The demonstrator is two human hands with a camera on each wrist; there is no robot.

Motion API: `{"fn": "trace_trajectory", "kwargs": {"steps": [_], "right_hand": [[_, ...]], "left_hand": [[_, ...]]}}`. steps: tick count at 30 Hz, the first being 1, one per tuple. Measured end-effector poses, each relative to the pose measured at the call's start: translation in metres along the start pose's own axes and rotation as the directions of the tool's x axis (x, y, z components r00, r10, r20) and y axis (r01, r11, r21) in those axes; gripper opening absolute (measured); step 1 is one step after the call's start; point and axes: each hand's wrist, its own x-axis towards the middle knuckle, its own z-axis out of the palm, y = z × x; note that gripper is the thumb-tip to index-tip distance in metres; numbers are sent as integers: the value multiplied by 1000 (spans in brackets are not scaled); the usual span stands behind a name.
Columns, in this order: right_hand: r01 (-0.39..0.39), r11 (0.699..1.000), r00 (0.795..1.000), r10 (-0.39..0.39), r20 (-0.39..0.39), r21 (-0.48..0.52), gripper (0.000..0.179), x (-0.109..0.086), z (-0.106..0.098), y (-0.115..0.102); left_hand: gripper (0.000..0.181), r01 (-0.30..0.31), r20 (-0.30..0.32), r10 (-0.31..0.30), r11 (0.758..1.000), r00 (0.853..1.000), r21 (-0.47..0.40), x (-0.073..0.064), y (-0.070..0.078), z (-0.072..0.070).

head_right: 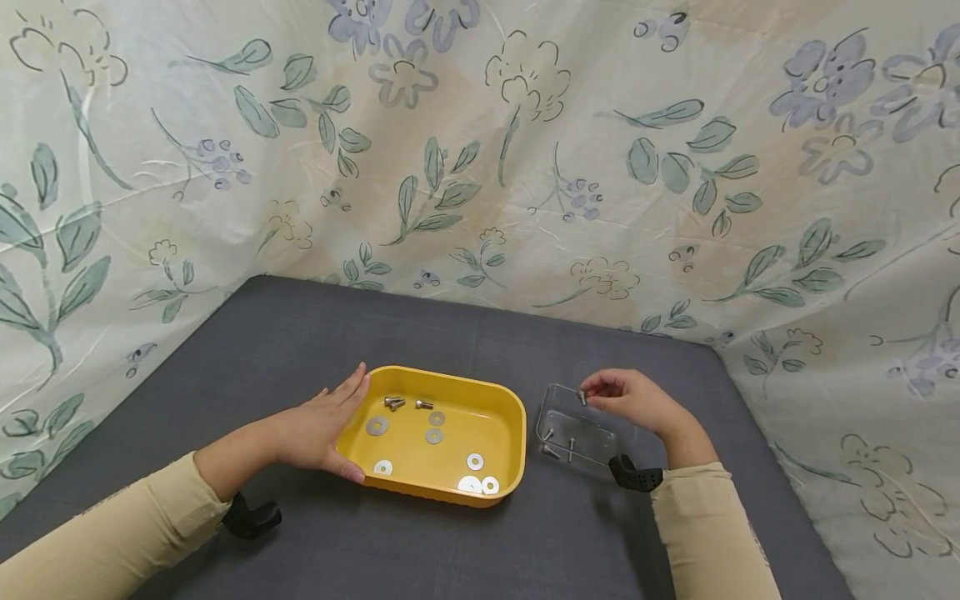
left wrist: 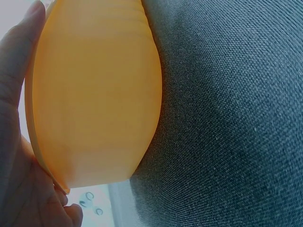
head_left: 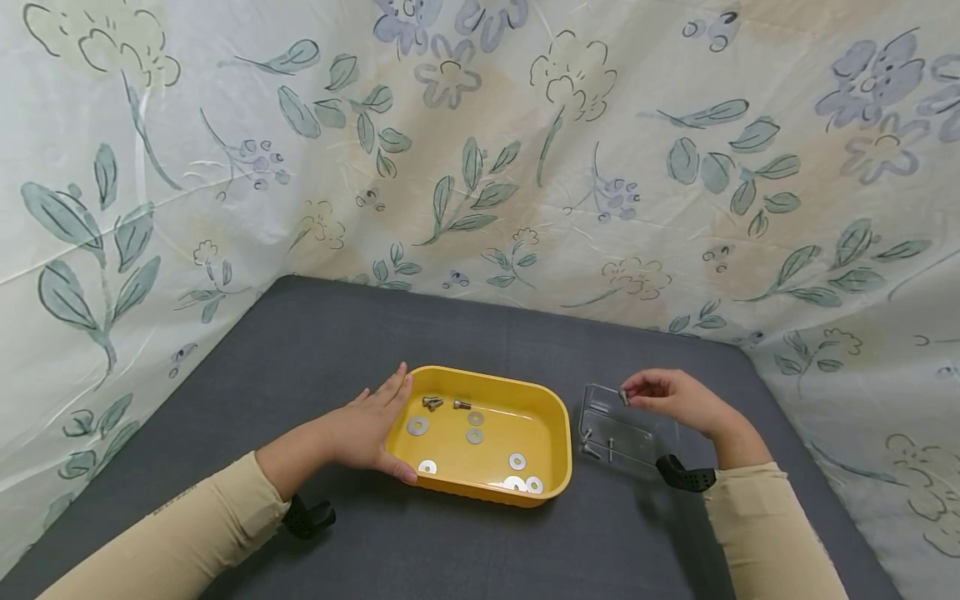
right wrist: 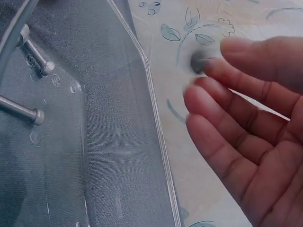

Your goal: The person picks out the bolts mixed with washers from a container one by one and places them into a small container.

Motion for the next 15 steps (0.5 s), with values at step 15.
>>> {"fn": "trace_trajectory", "kwargs": {"steps": [15], "right_hand": [[10,1000,1000,-10,-17,8,27,2,-3,-5]], "left_hand": [[135,-11,-3,11,1000,1000,1,-1,-1,0]]}}
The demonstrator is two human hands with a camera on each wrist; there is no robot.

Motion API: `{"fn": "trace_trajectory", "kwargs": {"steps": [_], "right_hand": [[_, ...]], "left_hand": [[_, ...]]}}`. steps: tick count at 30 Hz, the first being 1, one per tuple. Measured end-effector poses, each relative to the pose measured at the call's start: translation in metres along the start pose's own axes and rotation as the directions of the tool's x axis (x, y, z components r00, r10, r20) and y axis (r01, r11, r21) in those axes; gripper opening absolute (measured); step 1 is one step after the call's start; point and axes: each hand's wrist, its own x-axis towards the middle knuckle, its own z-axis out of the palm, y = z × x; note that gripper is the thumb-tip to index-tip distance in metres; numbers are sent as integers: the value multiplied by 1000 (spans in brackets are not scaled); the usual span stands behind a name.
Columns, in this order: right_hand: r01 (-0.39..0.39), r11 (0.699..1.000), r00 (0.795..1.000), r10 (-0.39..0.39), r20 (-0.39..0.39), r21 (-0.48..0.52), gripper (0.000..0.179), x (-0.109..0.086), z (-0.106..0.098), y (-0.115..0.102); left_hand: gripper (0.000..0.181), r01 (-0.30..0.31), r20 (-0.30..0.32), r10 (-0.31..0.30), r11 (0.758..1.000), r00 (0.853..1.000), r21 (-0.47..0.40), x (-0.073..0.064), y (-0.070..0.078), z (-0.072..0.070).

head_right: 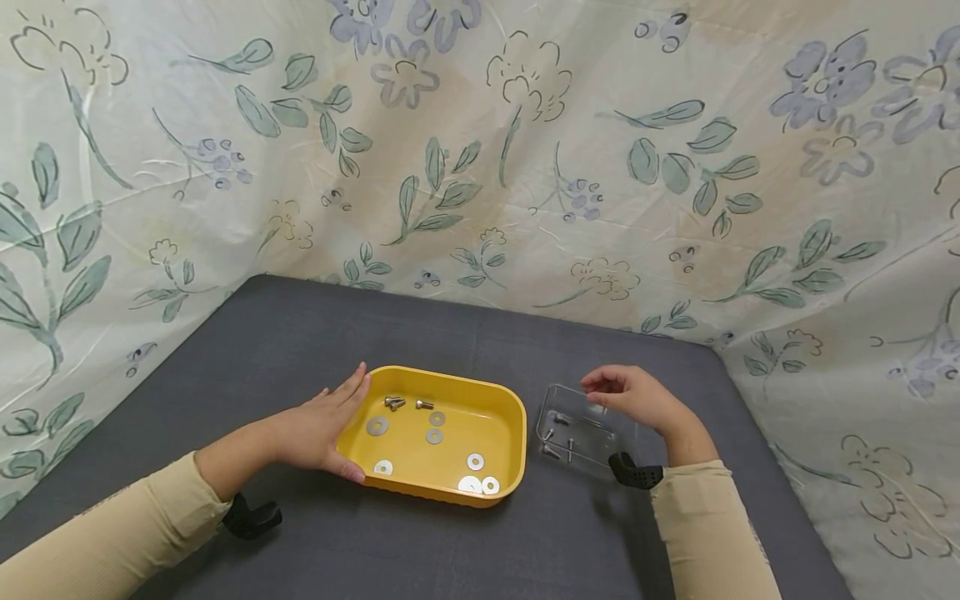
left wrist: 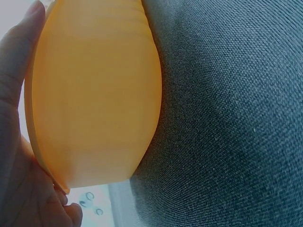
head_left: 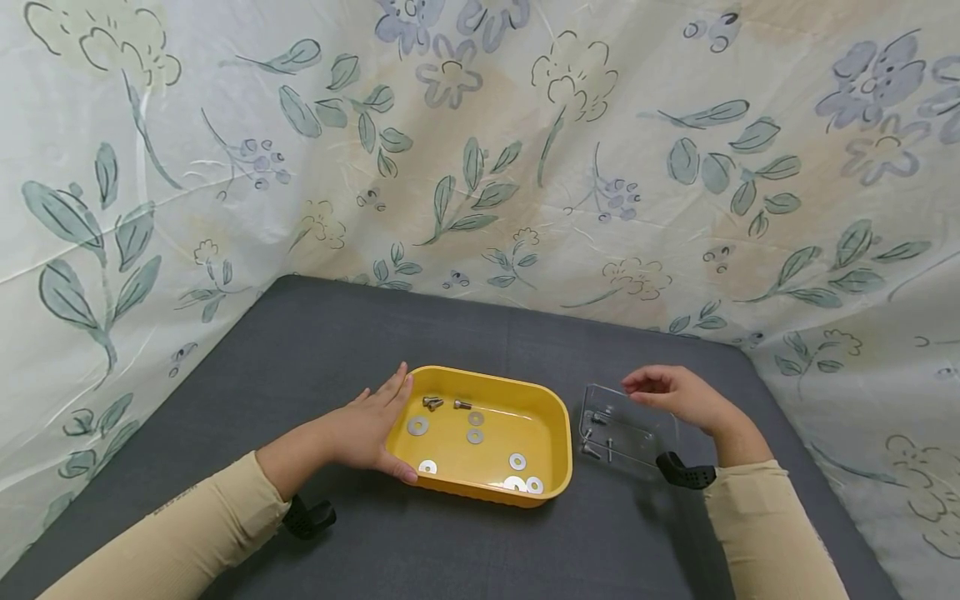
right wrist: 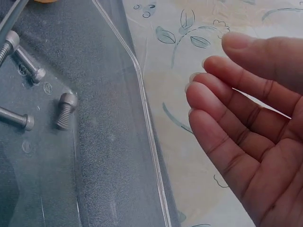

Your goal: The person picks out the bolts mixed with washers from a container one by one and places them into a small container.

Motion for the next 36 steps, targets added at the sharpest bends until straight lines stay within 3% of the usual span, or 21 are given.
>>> {"fn": "trace_trajectory", "kwargs": {"steps": [16,27,36], "right_hand": [[60,998,998,-59,14,-18,30,15,-1,-19],[97,995,994,-97,55,11,30,43,6,-48],[185,983,975,-185,121,19,26,64,24,-73]], "left_hand": [[136,4,10,-4,1000,1000,-1,0,-1,1],[136,7,3,-7,1000,1000,8,2,-3,3],[136,2,-10,-1,1000,1000,17,2,-3,3]]}}
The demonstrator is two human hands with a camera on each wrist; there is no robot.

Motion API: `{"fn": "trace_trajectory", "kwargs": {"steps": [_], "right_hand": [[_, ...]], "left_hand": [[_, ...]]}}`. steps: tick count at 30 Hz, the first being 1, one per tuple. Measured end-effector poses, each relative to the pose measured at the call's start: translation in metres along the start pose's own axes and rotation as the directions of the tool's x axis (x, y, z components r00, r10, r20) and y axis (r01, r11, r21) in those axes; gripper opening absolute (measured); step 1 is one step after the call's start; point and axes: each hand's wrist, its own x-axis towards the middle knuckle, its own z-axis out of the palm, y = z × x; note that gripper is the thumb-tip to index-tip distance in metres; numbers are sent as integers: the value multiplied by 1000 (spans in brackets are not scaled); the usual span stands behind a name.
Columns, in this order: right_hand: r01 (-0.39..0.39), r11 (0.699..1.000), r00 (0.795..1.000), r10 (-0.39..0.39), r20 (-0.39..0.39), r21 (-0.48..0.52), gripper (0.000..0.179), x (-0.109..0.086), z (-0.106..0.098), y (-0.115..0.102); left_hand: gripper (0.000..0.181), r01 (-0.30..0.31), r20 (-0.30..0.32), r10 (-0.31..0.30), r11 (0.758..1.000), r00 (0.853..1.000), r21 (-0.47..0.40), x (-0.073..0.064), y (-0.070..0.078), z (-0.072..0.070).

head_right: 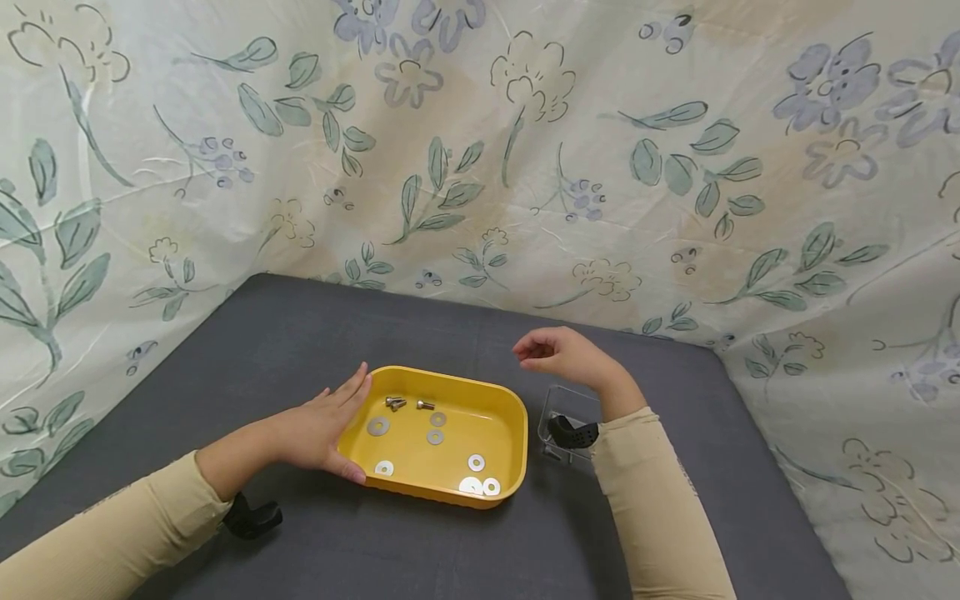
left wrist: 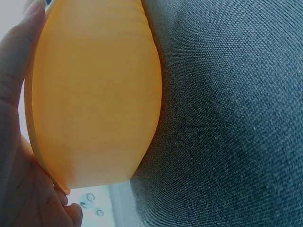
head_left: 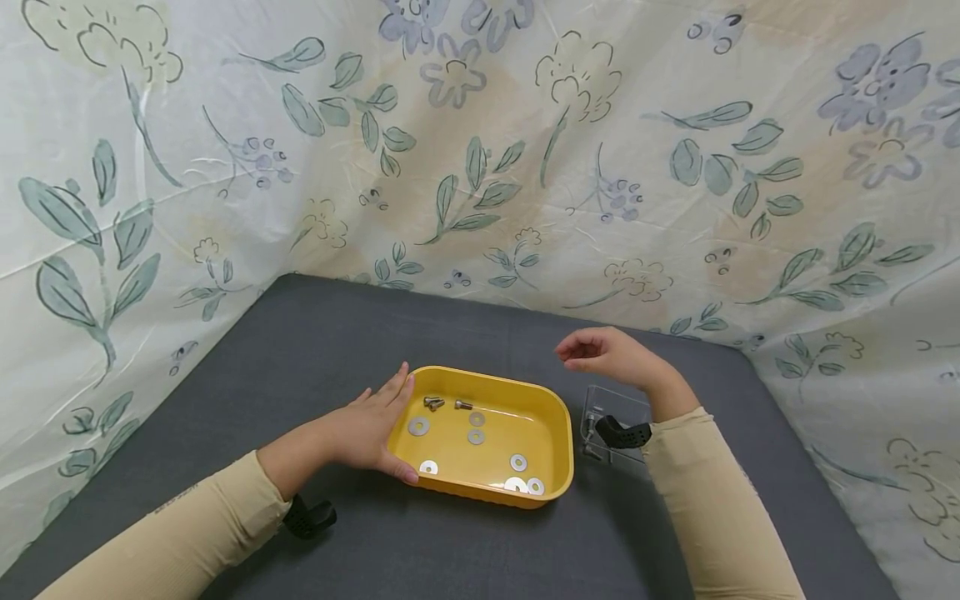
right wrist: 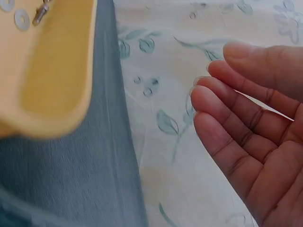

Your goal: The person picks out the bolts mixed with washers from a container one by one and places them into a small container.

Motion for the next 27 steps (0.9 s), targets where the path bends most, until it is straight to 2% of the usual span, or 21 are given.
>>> {"fn": "trace_trajectory", "kwargs": {"steps": [9,17,22,27], "right_hand": [[53,997,996,-49,69,-54,21,25,27,-17],[103,992,983,-91,160,-69,21,45,52,-27],[114,989,975,-94,202,-94,24,57,68,-28],[111,989,961,-83,263,-96,25,66,83,-30]], "left_hand": [[136,1,8,-1,1000,1000,-6,-2,2,-1],[135,-11,-1,11,1000,1000,-9,-2,2,-1],[135,-38,-17,37,999,999,-15,-2,1,0],[135,-37,-14,36,999,999,-16,-2,0,0]]}}
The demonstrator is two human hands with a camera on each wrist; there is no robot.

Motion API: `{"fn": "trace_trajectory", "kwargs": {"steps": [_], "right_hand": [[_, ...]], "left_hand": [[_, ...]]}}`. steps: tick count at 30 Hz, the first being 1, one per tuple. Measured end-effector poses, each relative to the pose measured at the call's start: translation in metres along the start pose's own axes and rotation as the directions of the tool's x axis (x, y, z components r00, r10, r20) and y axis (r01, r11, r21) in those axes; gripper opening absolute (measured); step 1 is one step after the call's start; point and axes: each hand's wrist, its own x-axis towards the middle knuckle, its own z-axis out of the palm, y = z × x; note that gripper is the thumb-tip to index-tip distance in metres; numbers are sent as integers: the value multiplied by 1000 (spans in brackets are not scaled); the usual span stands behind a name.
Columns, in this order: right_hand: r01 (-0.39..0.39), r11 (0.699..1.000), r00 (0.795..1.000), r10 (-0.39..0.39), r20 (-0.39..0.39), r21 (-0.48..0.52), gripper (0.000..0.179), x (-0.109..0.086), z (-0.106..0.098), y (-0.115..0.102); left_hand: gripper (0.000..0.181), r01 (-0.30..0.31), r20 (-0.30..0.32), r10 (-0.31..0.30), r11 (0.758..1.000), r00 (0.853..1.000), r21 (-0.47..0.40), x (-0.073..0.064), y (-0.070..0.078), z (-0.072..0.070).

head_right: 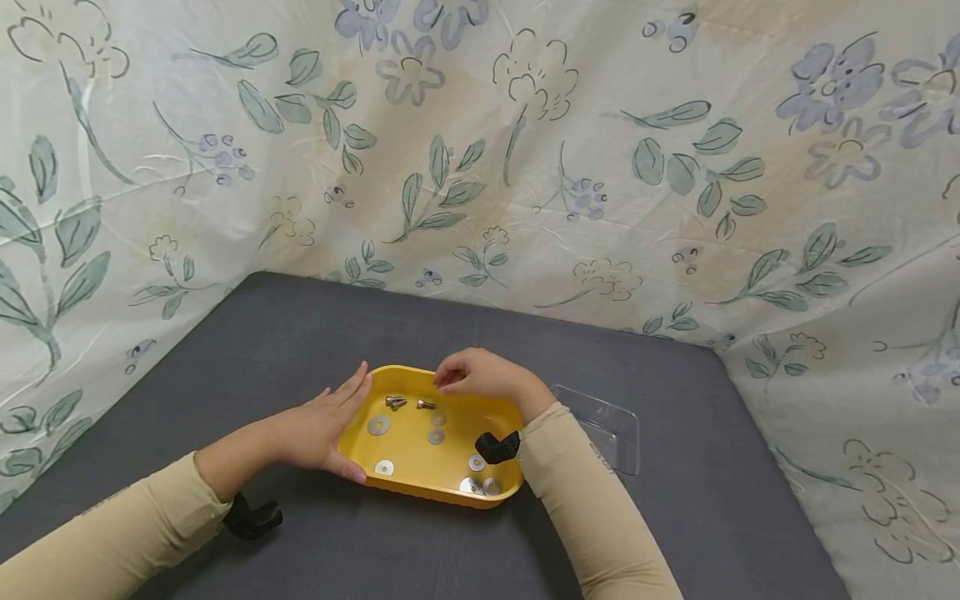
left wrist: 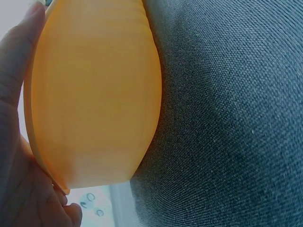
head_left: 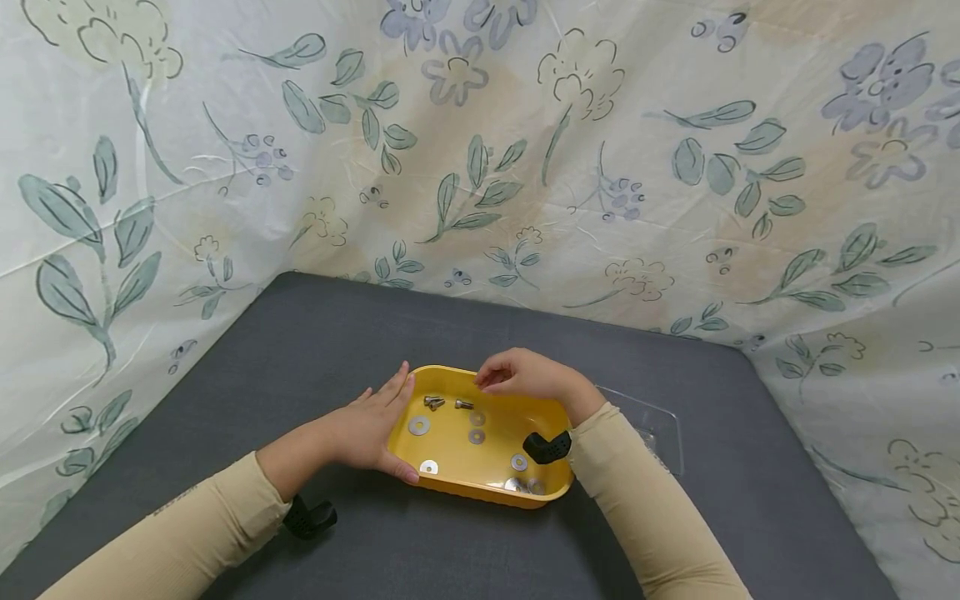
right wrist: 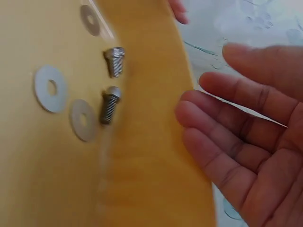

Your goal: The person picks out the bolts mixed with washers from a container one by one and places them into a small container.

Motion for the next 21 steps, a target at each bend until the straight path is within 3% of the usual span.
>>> {"fn": "trace_trajectory", "kwargs": {"steps": [9,21], "right_hand": [[-4,1000,996,2,90,24,36,14,17,-5],[-61,996,984,70,164,-61,49,22,31,-2]], "left_hand": [[135,15,7,-15,1000,1000,2,2,-1,0],[135,16,7,-16,1000,1000,-5,2,0,0]]}}
